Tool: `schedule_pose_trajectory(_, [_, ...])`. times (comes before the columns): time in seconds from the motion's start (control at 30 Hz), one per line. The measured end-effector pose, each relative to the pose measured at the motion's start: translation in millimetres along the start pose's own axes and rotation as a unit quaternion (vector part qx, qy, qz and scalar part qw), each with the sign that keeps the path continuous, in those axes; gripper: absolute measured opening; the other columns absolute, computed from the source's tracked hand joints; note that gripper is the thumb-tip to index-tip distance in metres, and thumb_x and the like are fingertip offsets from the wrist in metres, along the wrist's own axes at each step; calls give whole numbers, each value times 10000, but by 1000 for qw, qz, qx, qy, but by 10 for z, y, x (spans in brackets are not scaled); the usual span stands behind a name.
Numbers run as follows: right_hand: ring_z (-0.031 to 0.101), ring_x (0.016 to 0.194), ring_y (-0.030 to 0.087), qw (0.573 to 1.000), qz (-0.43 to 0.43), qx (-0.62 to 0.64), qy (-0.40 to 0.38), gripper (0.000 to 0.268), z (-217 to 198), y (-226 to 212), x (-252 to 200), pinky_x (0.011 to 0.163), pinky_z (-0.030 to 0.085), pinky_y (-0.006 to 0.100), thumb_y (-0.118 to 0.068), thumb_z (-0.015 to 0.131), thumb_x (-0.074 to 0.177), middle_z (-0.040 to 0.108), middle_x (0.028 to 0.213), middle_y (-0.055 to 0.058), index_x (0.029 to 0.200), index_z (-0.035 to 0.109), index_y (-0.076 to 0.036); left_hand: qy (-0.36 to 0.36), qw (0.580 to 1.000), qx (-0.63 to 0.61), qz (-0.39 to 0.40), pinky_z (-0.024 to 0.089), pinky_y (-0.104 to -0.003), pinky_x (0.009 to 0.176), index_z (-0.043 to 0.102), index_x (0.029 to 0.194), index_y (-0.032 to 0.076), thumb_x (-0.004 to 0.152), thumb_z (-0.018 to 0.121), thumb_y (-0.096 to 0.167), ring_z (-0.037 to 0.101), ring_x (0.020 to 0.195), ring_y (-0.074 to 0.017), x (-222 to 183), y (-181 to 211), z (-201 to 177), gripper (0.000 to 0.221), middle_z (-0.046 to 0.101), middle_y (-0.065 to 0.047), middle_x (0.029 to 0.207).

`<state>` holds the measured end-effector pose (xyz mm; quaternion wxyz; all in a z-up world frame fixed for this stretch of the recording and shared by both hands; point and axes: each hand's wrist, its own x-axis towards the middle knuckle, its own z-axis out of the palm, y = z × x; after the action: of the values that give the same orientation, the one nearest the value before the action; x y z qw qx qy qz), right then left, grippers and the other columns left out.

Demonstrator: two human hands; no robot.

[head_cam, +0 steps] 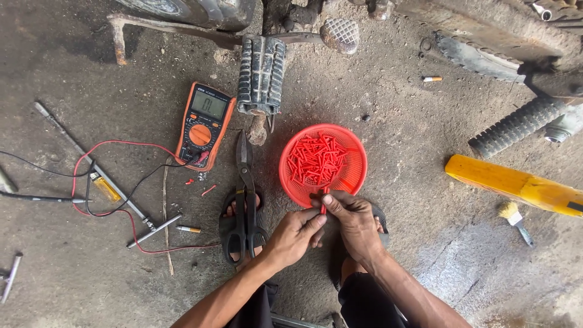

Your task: Cutting red zip ties into smaller pieces using large shears on the floor of a motorcycle repair shop.

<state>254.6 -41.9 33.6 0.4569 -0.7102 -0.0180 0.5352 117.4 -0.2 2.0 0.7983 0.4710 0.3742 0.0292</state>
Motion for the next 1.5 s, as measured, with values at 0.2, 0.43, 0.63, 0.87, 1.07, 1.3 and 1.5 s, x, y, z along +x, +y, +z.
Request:
schedule_pose_trajectory(0.2, [725,625,329,953,111,119,-255,410,-323,335,171,561,559,377,-230,629,968,735,714,223,1256,705,51,-30,964,-263,-9,602,-324,705,649,999,38,1095,513,220,544,644,-131,-26,-262,-64,247,533,-28,695])
schedule_pose_trajectory(0.43, [548,590,105,970,-61,-169,-162,257,-236,-53,80,574,476,256,-233,710,969,622,582,60,872,830,-27,77,995,57,40,589,-314,677,702,1223,-11,989,701,209,684,783,-232,-6,-115,-439,321,724,-175,894])
schedule_pose_trajectory(0.63, [584,613,110,948,-90,-215,-215,272,-294,252,82,643,519,274,-248,687,978,714,612,58,846,825,-54,47,987,75,135,572,-338,640,699,1270,29,972,713,108,678,743,-249,36,-80,-417,309,745,-180,841])
schedule_pose_trajectory(0.87, [695,591,150,954,18,-175,-244,280,-366,289,141,634,522,290,-205,691,979,733,643,84,799,796,-18,74,993,-74,61,614,-240,617,733,1116,-45,978,687,64,698,695,-141,45,-296,-530,182,743,-141,805])
schedule_pose_trajectory(1.07, [709,550,167,947,93,-104,-290,233,-319,149,153,566,475,258,-163,721,950,738,648,120,813,794,10,58,984,-163,33,614,-254,633,726,1114,-70,980,686,55,709,710,-160,79,-351,-526,187,744,-162,812])
schedule_pose_trajectory(1.3, [604,516,204,979,104,-10,-172,240,-572,482,352,514,500,289,-174,747,906,688,708,135,938,779,62,266,878,398,16,635,-385,822,530,1428,57,948,672,445,706,1066,-277,-578,-735,-661,634,676,-158,1226])
schedule_pose_trajectory(1.5, [618,587,217,988,74,52,-121,225,-612,492,464,513,492,291,-89,737,911,687,697,161,1018,790,102,255,763,572,-162,602,-535,788,232,1653,184,893,547,704,626,1044,-412,-812,-1168,-730,973,563,-239,1156])
